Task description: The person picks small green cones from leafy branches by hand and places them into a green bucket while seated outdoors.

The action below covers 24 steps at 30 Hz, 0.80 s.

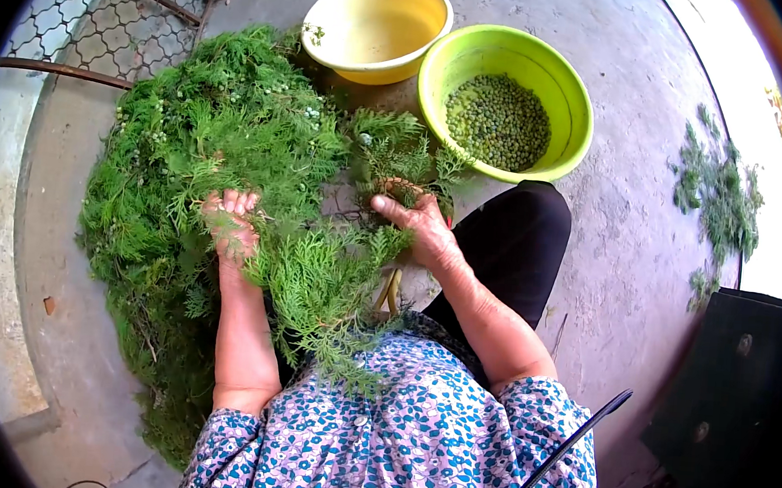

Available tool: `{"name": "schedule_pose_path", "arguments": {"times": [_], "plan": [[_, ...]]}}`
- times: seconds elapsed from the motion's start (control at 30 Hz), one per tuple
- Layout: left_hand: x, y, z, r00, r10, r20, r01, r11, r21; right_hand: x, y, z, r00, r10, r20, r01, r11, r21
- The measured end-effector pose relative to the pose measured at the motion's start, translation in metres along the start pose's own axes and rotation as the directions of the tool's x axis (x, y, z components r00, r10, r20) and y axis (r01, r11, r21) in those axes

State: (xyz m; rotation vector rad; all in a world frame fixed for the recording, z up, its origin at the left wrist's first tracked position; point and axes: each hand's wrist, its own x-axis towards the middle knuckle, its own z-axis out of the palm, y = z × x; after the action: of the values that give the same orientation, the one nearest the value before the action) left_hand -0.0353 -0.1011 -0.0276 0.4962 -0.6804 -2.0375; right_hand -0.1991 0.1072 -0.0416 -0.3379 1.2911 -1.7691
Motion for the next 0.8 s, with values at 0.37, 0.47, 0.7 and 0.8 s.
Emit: {"name": "schedule_pose_path", "arguments": {"times": [0.37,0.47,0.7,0.8], "plan": [[0.006,0.033,0.063,0.997,0.017,-0.07,0.063,-0.674,0.736,0.011,0.018,0.014,0.931,-0.342,-0.126,0.262,0.868,-0.421],[-0.015,0.029,0.081,0.803,0.113,0.586,-0.272,-0.805,0.527,0.009,0.012,0.019,0.931,-0.34,-0.135,0.268,0.885,-0.38],[-0.037,-0.011,0.11,0.905,0.002,0.425,-0.414,-0.219,0.884,0.007,0.019,0.027,0.926,-0.376,-0.04,0.315,0.825,-0.469],[-0.028,-0.029,0.086,0.905,0.066,0.42,-0.418,-0.044,0.908,0.008,0.031,0.028,0.9,-0.435,0.002,0.363,0.749,-0.555]]}}
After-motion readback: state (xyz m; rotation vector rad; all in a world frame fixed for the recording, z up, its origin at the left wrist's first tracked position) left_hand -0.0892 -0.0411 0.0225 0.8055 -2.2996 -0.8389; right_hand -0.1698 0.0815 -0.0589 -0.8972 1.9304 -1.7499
